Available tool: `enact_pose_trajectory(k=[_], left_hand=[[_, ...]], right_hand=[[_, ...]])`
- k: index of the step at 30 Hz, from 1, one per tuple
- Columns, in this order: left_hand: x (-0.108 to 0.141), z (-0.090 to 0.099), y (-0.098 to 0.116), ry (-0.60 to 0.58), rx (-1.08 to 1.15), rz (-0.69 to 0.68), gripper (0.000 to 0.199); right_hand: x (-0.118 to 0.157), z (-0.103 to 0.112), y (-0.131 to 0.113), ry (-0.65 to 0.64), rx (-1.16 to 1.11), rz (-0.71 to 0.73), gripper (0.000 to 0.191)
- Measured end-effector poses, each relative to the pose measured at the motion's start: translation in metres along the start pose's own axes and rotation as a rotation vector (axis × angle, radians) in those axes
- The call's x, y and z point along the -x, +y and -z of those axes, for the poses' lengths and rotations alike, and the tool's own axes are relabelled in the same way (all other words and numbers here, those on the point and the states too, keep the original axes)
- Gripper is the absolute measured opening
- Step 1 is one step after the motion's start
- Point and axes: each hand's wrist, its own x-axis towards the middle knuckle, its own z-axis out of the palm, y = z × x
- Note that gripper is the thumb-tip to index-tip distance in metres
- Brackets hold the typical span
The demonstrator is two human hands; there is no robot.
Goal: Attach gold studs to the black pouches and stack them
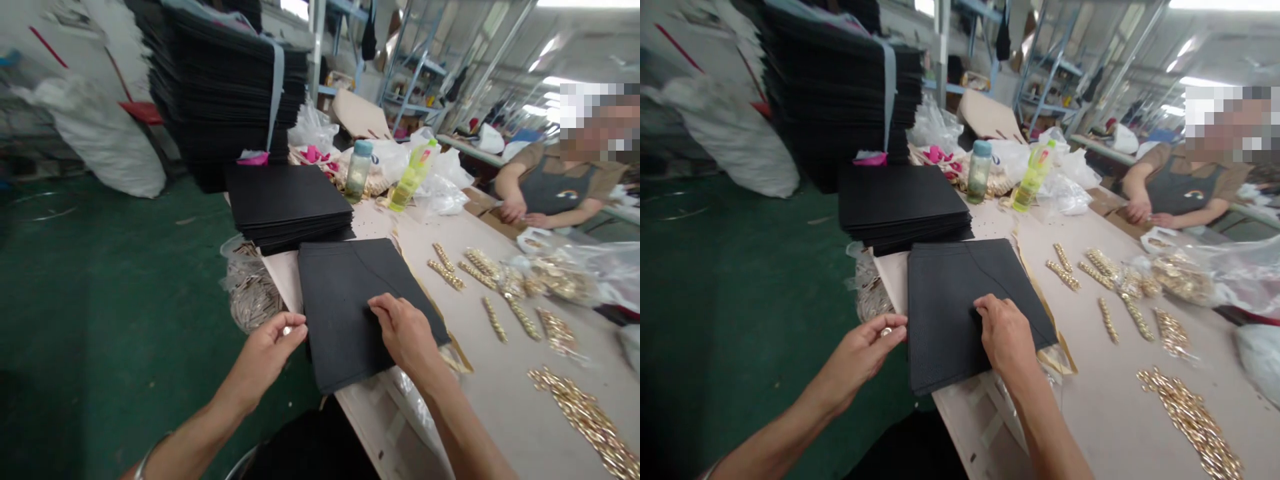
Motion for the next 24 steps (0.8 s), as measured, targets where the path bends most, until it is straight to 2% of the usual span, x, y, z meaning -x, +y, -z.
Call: enact_pose_trajectory(k=[3, 6, 11, 15, 18, 21, 24], left_hand=[[0.002, 0.000, 0.001, 0.037, -0.066, -0.113, 0.027], [0.008, -0.002, 0.007, 0.005, -0.068, -0.112, 0.027], [0.021, -0.019, 0.018, -0.255, 0.111, -0.017, 0.031], [0.031, -0.033, 0.022, -0.361, 0.269, 0.043, 0.032], [0.040, -0.033, 0.020, -0.476, 0.295, 0.097, 0.038], [0.049, -0.030, 0.012, -0.600, 0.273, 0.237, 0.046], [0.057, -0.033, 0.004, -0.604, 0.209, 0.361, 0.039]], right_hand=[[0.020, 0.007, 0.002, -0.021, -0.075, -0.027, 0.020], [0.035, 0.011, 0.000, -0.027, -0.183, -0.082, 0.020], [0.051, 0.010, -0.009, -0.021, -0.398, -0.102, 0.017], [0.066, 0.010, -0.012, 0.009, -0.633, -0.266, 0.016], [0.079, 0.013, -0.012, -0.006, -0.873, -0.422, 0.023], [0.093, 0.017, -0.015, -0.040, -1.060, -0.500, 0.025], [0.105, 0.021, -0.022, -0.052, -1.105, -0.510, 0.020]])
